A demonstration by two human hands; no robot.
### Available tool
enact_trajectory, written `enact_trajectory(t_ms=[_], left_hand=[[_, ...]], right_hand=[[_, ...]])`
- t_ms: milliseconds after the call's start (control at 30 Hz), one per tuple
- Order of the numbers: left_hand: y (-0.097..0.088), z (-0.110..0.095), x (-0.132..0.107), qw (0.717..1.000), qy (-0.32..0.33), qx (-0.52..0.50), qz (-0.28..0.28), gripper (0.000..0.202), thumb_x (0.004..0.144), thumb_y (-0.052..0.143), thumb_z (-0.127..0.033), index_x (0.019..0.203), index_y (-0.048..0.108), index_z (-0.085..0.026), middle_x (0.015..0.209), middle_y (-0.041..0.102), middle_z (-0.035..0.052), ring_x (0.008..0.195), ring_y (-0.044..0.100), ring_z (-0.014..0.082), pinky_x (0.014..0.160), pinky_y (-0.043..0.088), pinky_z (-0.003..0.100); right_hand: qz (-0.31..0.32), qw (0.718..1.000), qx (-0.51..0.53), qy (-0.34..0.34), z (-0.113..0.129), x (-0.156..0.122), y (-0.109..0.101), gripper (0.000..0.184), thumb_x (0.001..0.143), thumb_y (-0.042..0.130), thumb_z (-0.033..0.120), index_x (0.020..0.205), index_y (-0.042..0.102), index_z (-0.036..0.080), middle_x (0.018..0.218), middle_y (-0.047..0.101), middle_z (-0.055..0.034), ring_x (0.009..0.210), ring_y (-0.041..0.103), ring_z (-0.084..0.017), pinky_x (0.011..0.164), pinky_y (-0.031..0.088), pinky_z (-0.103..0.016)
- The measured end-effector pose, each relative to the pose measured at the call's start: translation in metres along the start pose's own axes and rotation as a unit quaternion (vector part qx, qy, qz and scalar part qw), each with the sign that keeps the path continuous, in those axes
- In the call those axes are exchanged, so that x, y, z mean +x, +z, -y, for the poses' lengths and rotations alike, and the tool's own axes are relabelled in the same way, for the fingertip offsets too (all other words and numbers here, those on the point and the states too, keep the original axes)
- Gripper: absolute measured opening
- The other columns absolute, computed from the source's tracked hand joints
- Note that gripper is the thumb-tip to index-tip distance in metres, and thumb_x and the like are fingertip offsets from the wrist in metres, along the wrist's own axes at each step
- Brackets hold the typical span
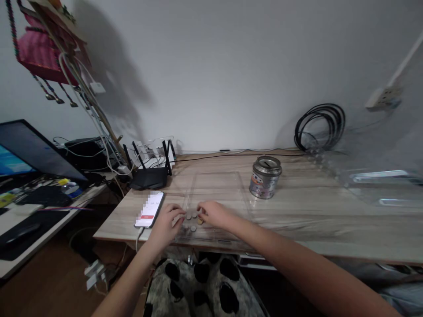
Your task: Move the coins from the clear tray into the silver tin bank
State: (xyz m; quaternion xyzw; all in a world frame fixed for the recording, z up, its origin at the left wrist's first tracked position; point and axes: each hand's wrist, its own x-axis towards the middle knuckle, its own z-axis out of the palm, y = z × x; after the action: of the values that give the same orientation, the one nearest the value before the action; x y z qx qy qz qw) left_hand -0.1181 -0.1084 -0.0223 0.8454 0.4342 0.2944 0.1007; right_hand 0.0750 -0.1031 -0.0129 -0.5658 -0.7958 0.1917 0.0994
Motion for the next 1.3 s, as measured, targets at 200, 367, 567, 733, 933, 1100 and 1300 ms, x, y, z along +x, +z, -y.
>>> enact_trajectory(t_ms=[200, 367, 567, 733, 933, 1100, 1300], left_hand=[[0.004, -0.004, 0.041, 0.962, 0.061, 0.209, 0.165, 0.016, 0.068, 0.050, -0.010, 0.074, 0.064, -0.014, 0.087, 0.056, 0.0119, 0.094, 0.046, 0.0238, 0.079, 0.039, 0.034], [0.012, -0.002, 0.046, 0.939, 0.095, 0.246, 0.223, 0.020, 0.068, 0.047, -0.006, 0.077, 0.064, -0.011, 0.081, 0.060, 0.0149, 0.094, 0.046, 0.0268, 0.082, 0.035, 0.042], [0.013, -0.006, 0.050, 0.921, 0.085, 0.272, 0.265, 0.022, 0.067, 0.048, -0.005, 0.080, 0.065, -0.010, 0.080, 0.062, 0.0163, 0.097, 0.048, 0.0288, 0.089, 0.029, 0.052], [0.015, -0.005, 0.055, 0.910, 0.070, 0.289, 0.291, 0.022, 0.066, 0.049, -0.005, 0.079, 0.066, -0.011, 0.082, 0.064, 0.0158, 0.099, 0.049, 0.0281, 0.093, 0.025, 0.054], [0.010, -0.011, 0.058, 0.904, 0.073, 0.294, 0.303, 0.026, 0.065, 0.050, -0.003, 0.084, 0.065, -0.011, 0.083, 0.064, 0.0162, 0.099, 0.050, 0.0285, 0.092, 0.024, 0.055], [0.007, -0.015, 0.064, 0.897, 0.065, 0.296, 0.322, 0.022, 0.063, 0.053, -0.004, 0.080, 0.066, -0.011, 0.088, 0.064, 0.0170, 0.100, 0.050, 0.0295, 0.092, 0.024, 0.057], [0.006, -0.016, 0.069, 0.889, 0.061, 0.296, 0.343, 0.021, 0.063, 0.053, -0.005, 0.080, 0.066, -0.008, 0.087, 0.063, 0.0191, 0.099, 0.050, 0.0306, 0.091, 0.022, 0.059]], right_hand=[[-0.004, 0.998, -0.016, 0.052, 0.019, 0.033, 0.020, 0.020, 0.069, 0.052, 0.015, 0.086, 0.060, 0.013, 0.085, 0.064, -0.0111, 0.077, 0.057, -0.018, 0.059, 0.035, -0.023], [0.004, 0.999, 0.015, 0.050, 0.007, 0.028, 0.015, 0.020, 0.066, 0.049, 0.008, 0.082, 0.060, 0.012, 0.080, 0.064, -0.0072, 0.071, 0.056, -0.014, 0.056, 0.035, -0.020], [0.054, 0.995, 0.067, 0.040, -0.007, 0.017, 0.013, 0.024, 0.059, 0.058, 0.010, 0.083, 0.060, 0.012, 0.061, 0.058, 0.0026, 0.051, 0.047, -0.007, 0.046, 0.031, -0.017], [0.050, 0.997, 0.058, 0.025, 0.001, 0.014, 0.016, 0.021, 0.057, 0.058, 0.011, 0.077, 0.061, 0.012, 0.059, 0.055, 0.0031, 0.051, 0.041, -0.007, 0.046, 0.027, -0.018], [0.049, 0.997, 0.053, 0.010, 0.007, 0.019, 0.019, 0.013, 0.056, 0.059, 0.011, 0.069, 0.060, 0.013, 0.057, 0.053, 0.0024, 0.051, 0.040, -0.008, 0.048, 0.027, -0.020], [0.051, 0.996, 0.073, -0.002, 0.007, 0.018, 0.023, 0.011, 0.056, 0.057, 0.007, 0.065, 0.058, 0.013, 0.056, 0.052, 0.0038, 0.053, 0.044, -0.008, 0.049, 0.030, -0.018], [0.056, 0.995, 0.082, -0.002, 0.015, 0.012, 0.031, 0.015, 0.056, 0.059, 0.009, 0.071, 0.058, 0.013, 0.056, 0.050, 0.0048, 0.051, 0.043, -0.007, 0.046, 0.029, -0.018]])
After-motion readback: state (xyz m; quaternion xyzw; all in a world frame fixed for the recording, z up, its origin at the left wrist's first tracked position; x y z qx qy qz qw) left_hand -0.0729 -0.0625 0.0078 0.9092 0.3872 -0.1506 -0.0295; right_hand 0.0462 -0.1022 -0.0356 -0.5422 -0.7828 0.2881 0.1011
